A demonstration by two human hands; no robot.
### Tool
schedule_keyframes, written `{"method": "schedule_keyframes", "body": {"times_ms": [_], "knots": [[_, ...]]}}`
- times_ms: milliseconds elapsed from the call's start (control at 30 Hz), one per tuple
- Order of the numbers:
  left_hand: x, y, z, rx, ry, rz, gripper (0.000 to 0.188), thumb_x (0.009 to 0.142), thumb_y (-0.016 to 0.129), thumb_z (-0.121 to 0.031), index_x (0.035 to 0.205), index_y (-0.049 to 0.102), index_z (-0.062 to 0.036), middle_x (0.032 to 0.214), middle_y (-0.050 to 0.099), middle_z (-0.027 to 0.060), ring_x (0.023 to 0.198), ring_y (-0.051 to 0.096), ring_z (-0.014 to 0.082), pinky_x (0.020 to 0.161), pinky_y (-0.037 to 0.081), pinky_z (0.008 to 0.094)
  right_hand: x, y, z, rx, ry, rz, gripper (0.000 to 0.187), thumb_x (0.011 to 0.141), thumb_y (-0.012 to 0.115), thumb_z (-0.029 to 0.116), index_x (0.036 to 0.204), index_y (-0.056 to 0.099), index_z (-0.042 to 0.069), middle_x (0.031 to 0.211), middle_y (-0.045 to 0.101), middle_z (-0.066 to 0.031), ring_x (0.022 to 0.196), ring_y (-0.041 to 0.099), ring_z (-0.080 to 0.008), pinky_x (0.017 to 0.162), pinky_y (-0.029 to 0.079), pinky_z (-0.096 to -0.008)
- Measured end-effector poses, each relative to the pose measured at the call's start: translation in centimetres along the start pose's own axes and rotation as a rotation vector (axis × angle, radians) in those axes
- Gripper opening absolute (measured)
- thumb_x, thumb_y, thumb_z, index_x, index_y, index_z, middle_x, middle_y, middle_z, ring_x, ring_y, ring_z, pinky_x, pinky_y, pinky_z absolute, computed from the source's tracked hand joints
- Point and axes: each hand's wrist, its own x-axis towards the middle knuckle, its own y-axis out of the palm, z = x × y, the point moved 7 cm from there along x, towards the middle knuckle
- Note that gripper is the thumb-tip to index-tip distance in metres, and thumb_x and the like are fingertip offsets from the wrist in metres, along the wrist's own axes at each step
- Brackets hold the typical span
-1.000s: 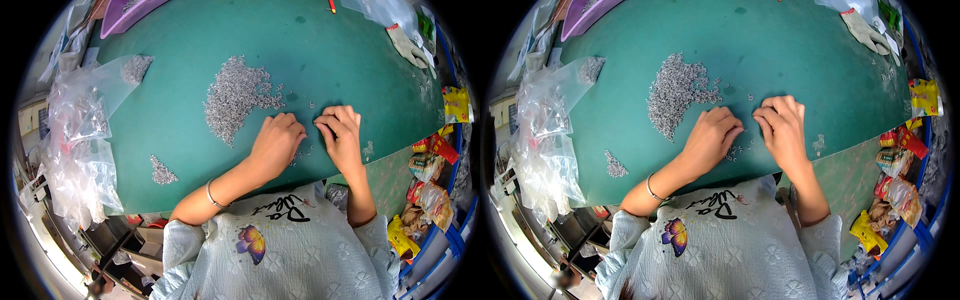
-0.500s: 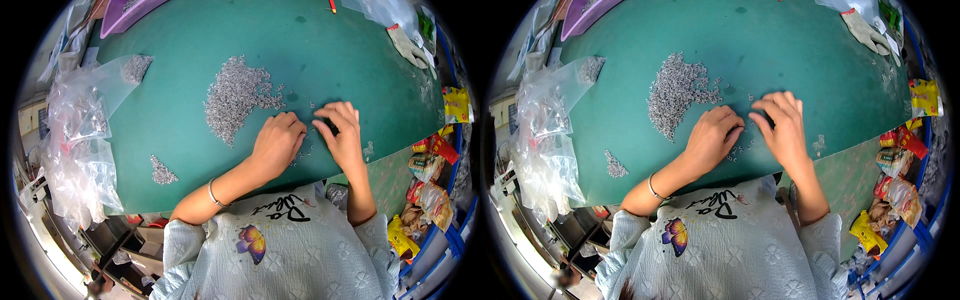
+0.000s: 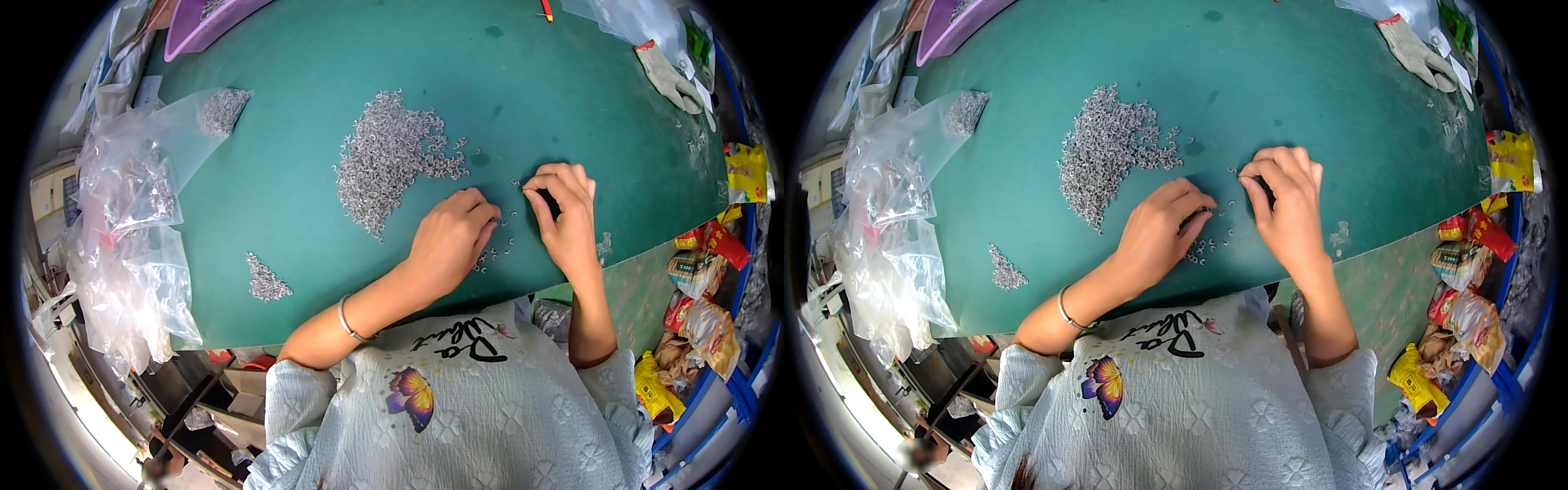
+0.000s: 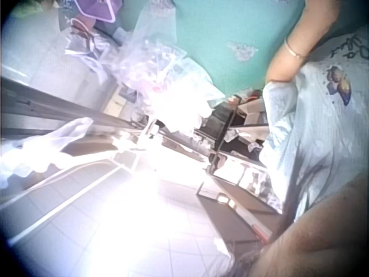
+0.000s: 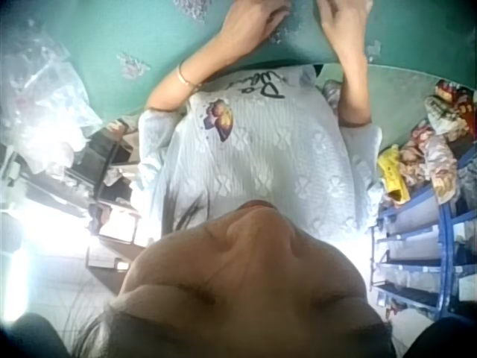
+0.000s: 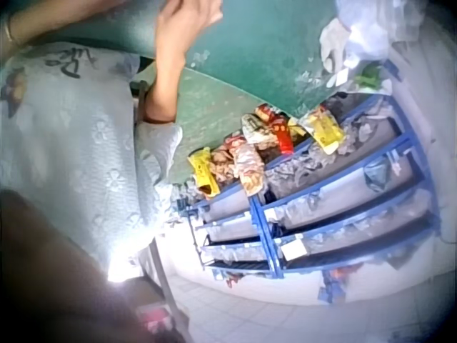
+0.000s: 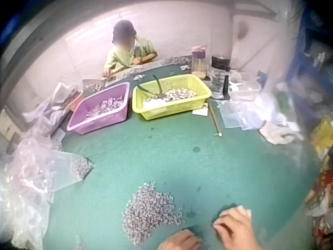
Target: The person sorts small silver metal rings on a green table, picking them up one by one and placing them into separate piles. The hands repeatedly gather, separate, and reposition the rings across the surface.
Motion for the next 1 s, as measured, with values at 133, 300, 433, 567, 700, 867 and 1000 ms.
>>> {"method": "schedule_keyframes", "body": {"times_ms": [133, 300, 433, 567, 700, 867, 1000], "knots": [[0.1, 0.1, 0.1, 0.011, -0.004, -0.007, 0.011, 0.083, 0.07, -0.002, 0.093, 0.067, -0.001, 0.092, 0.062, 0.0118, 0.081, 0.062, 0.0325, 0.07, 0.051, 0.0418, -0.1, -0.2, -0.1, -0.128, -0.023, -0.049, 0.013, 0.077, 0.076, 0.006, 0.087, 0.067, 0.007, 0.095, 0.061, -0.002, 0.093, 0.054, -0.0236, 0.084, 0.034, -0.0366], [0.2, 0.1, -0.1, 0.001, 0.001, -0.019, 0.013, 0.083, 0.07, -0.002, 0.095, 0.066, -0.0007, 0.092, 0.061, 0.0123, 0.08, 0.062, 0.0326, 0.069, 0.051, 0.0422, -0.5, -0.2, -0.2, -0.132, -0.056, -0.023, 0.015, 0.076, 0.077, 0.006, 0.088, 0.068, 0.007, 0.098, 0.061, -0.0019, 0.096, 0.054, -0.0232, 0.086, 0.035, -0.0368], [1.0, 0.0, -0.5, 0.026, 0.069, -0.089, 0.016, 0.083, 0.069, -0.002, 0.098, 0.066, -0.0007, 0.093, 0.06, 0.0127, 0.083, 0.061, 0.0327, 0.071, 0.05, 0.0423, -0.6, -0.5, 0.1, -0.108, -0.042, -0.058, 0.016, 0.076, 0.077, 0.006, 0.089, 0.069, 0.007, 0.099, 0.061, -0.0021, 0.096, 0.054, -0.0234, 0.087, 0.035, -0.0377], [3.2, 0.7, -0.9, 0.127, 0.166, -0.182, 0.017, 0.083, 0.068, -0.002, 0.099, 0.065, 0.0, 0.093, 0.059, 0.0124, 0.087, 0.06, 0.0323, 0.074, 0.049, 0.0422, -0.7, -0.3, 0.3, -0.14, -0.109, -0.063, 0.017, 0.075, 0.076, 0.006, 0.09, 0.069, 0.007, 0.101, 0.061, -0.0014, 0.097, 0.055, -0.023, 0.086, 0.035, -0.0382], [4.0, 1.4, -0.4, 0.171, 0.197, -0.14, 0.016, 0.083, 0.068, -0.002, 0.099, 0.066, 0.0004, 0.094, 0.06, 0.0123, 0.088, 0.059, 0.0319, 0.075, 0.049, 0.0417, -1.4, -0.2, 1.1, -0.2, -0.163, -0.063, 0.016, 0.075, 0.076, 0.005, 0.089, 0.069, 0.007, 0.101, 0.061, -0.0009, 0.098, 0.055, -0.0218, 0.086, 0.035, -0.0386], [3.5, 0.7, 0.2, 0.05, 0.119, -0.164, 0.012, 0.084, 0.067, 0.0, 0.096, 0.067, 0.0015, 0.093, 0.063, 0.0144, 0.085, 0.063, 0.0338, 0.072, 0.052, 0.0408, -1.9, -0.5, 1.3, -0.127, -0.174, -0.04, 0.015, 0.075, 0.076, 0.004, 0.089, 0.069, 0.007, 0.098, 0.062, -0.0019, 0.095, 0.056, -0.0222, 0.085, 0.036, -0.0385], [3.5, 0.0, 0.3, -0.009, 0.066, -0.19, 0.009, 0.087, 0.066, 0.0, 0.095, 0.067, 0.0031, 0.09, 0.066, 0.0156, 0.078, 0.065, 0.0346, 0.07, 0.053, 0.0389, -1.5, -0.9, 0.2, -0.071, -0.08, -0.09, 0.016, 0.076, 0.076, 0.003, 0.091, 0.07, 0.006, 0.095, 0.063, -0.0031, 0.093, 0.057, -0.0232, 0.085, 0.036, -0.0376]]}}
